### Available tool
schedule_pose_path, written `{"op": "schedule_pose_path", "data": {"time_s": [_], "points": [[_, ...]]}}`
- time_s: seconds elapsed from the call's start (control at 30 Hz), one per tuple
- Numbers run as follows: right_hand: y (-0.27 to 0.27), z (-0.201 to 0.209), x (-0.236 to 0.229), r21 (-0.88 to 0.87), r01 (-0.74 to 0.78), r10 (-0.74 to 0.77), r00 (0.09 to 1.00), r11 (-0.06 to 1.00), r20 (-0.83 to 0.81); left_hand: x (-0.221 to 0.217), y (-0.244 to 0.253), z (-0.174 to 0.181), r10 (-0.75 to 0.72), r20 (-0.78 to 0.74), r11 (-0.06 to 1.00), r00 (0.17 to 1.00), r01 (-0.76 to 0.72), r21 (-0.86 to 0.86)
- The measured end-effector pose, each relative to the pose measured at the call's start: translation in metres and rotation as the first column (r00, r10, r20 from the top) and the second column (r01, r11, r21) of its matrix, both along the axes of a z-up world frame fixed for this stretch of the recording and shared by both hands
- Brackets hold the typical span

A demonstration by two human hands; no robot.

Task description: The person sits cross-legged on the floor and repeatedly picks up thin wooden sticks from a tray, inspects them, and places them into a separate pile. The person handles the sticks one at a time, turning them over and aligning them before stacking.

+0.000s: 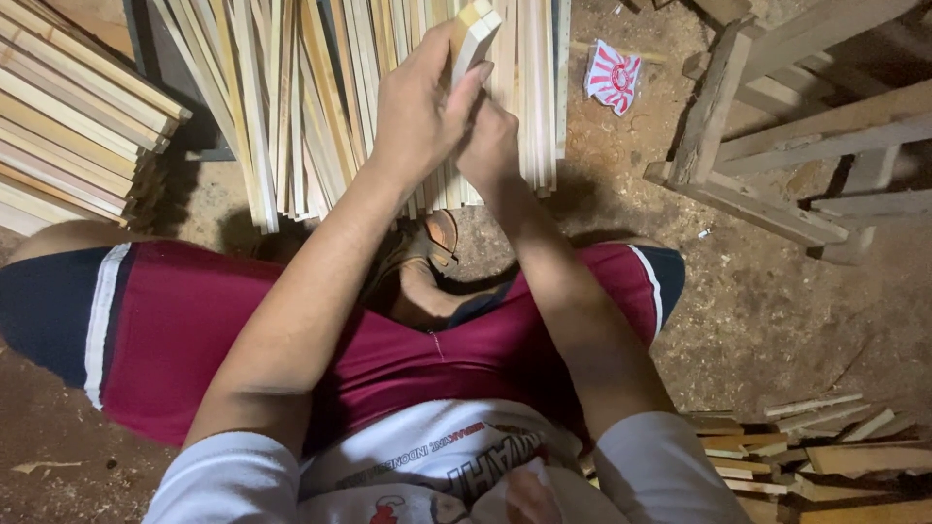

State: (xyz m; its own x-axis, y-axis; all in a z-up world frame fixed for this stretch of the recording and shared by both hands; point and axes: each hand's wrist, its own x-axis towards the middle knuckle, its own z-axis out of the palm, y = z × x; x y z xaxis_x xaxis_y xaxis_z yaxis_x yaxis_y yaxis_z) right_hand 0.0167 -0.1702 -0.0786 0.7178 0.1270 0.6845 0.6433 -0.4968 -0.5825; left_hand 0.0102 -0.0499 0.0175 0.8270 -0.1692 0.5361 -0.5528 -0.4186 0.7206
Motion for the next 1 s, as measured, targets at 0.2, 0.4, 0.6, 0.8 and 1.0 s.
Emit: {"op": "schedule_pose_path", "data": {"time_s": [0.2,0.4,0.6,0.8,1.0], "points": [[-0.002,-0.006,0.001,-0.052,0.07,-0.071,0.997,0.996,-0.014,0.006,-0.004,-0.009,-0.011,0.027,1.0,1.0,0.011,-0.008],[0.007,0.01,-0.013,-0.01,0.062,-0.063,0.995,0.998,-0.074,0.008,-0.006,-0.024,0.0,0.044,0.994,0.999,0.005,-0.112],[0.025,0.061,-0.051,-0.268,0.205,-0.322,0.785,0.941,-0.529,-0.006,0.003,0.018,0.02,-0.097,0.979,0.995,-0.039,-0.201],[-0.003,0.08,-0.055,-0.239,-0.171,-0.012,0.79,0.956,-0.613,0.016,0.018,-0.02,-0.148,-0.159,0.928,0.976,0.081,-0.364],[-0.111,-0.018,-0.003,0.193,0.236,-0.048,0.741,0.952,-0.67,0.004,0.026,-0.011,-0.391,-0.659,0.828,0.643,-0.066,-0.556]]}}
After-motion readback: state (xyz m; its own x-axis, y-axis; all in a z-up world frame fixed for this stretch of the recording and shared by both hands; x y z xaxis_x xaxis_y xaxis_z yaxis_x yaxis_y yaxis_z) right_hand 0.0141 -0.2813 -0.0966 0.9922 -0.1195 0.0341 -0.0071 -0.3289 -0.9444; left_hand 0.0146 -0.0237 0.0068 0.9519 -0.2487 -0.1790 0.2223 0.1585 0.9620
